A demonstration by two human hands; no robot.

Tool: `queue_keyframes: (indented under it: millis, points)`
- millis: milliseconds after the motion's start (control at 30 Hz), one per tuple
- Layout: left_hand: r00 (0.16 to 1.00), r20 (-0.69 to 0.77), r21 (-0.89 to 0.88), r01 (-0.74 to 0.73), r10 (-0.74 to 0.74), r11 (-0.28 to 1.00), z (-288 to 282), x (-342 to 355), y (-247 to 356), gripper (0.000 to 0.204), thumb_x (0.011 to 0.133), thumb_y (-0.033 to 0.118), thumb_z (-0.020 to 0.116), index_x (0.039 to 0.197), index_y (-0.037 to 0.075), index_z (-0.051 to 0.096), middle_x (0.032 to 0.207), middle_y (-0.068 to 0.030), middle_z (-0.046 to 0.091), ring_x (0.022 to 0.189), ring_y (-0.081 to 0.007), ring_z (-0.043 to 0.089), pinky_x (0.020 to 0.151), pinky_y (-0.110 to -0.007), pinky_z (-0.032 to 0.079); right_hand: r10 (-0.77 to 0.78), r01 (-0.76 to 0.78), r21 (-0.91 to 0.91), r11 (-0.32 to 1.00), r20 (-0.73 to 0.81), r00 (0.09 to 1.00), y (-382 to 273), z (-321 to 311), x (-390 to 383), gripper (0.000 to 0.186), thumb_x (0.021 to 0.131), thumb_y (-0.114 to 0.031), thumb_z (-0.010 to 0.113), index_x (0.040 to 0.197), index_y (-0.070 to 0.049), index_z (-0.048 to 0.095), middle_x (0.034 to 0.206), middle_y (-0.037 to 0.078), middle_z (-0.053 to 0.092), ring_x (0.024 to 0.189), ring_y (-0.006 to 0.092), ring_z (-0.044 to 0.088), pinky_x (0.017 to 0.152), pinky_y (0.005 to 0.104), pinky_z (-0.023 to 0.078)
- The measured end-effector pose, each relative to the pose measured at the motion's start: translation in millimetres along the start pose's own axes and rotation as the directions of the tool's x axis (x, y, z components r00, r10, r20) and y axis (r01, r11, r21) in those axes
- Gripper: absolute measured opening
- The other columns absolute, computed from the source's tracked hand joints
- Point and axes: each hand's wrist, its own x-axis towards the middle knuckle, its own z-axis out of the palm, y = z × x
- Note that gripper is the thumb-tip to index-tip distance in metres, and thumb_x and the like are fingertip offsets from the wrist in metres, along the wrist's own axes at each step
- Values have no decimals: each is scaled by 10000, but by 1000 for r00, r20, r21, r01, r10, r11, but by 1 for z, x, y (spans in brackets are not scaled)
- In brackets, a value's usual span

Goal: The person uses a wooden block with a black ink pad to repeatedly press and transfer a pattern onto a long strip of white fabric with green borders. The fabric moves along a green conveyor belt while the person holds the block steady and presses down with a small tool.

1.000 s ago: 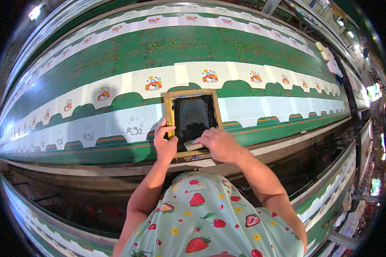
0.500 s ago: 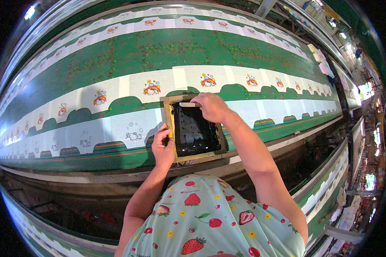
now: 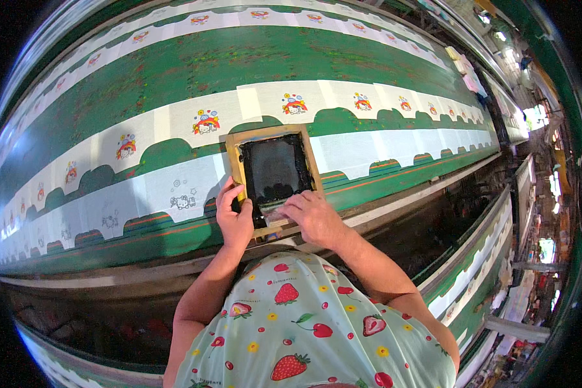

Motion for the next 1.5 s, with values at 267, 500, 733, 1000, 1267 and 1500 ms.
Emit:
queue_keyframes:
  millis: [267, 500, 733, 1000, 1267, 1500]
  points:
    - [998, 6, 183, -58, 58, 981, 1, 2, 13, 510, 755, -160, 734, 1195, 88, 795, 1587, -217, 615, 1461, -378, 601, 1247, -461, 464, 50, -53, 183, 982, 19, 999, -4, 0, -31, 442, 878, -166, 850, 1301, -67, 767, 1339, 134, 715, 1267, 383, 653, 1104, 516, 527]
    - [992, -13, 177, -123, 127, 976, 26, 1, 41, 455, 741, -203, 699, 1098, 67, 782, 1611, -237, 612, 1471, -380, 603, 1243, -459, 471, 472, -288, 498, 818, -295, 830, 43, 13, -90, 389, 996, -153, 820, 1361, -37, 751, 1405, 191, 701, 1350, 387, 641, 1182, 473, 500]
    - [968, -47, 129, -239, 247, 962, 133, -20, 61, 427, 748, -195, 690, 1074, 64, 784, 1602, -232, 616, 1419, -379, 630, 1216, -458, 486, 665, -312, 728, 611, -257, 702, 123, 8, -158, 352, 1001, -72, 786, 1348, -22, 752, 1382, 188, 724, 1336, 344, 668, 1182, 433, 497]
    - [978, -20, 144, -203, 208, 969, 226, -38, 64, 420, 754, -189, 705, 1082, 60, 794, 1595, -231, 620, 1448, -397, 617, 1222, -462, 482, 563, -312, 594, 741, -298, 771, 197, -33, -209, 343, 1006, -96, 782, 1342, -33, 753, 1425, 188, 705, 1323, 353, 659, 1151, 454, 517]
    - [993, -34, 185, -102, 110, 977, 252, -41, 59, 426, 759, -175, 733, 1071, 112, 767, 1581, -216, 641, 1420, -399, 641, 1183, -450, 517, 21, 10, 173, 985, -177, 984, 200, -71, -194, 442, 930, -228, 852, 1329, -70, 748, 1416, 174, 667, 1365, 421, 620, 1139, 565, 508]
    - [996, -36, 126, -81, 86, 989, 256, -41, 57, 432, 753, -188, 726, 1075, 94, 779, 1578, -223, 643, 1426, -388, 638, 1197, -445, 500, -36, 36, -3, 999, 24, 999, 196, -73, -164, 403, 892, -150, 761, 1287, -74, 747, 1241, 126, 696, 1204, 350, 660, 1033, 502, 539]
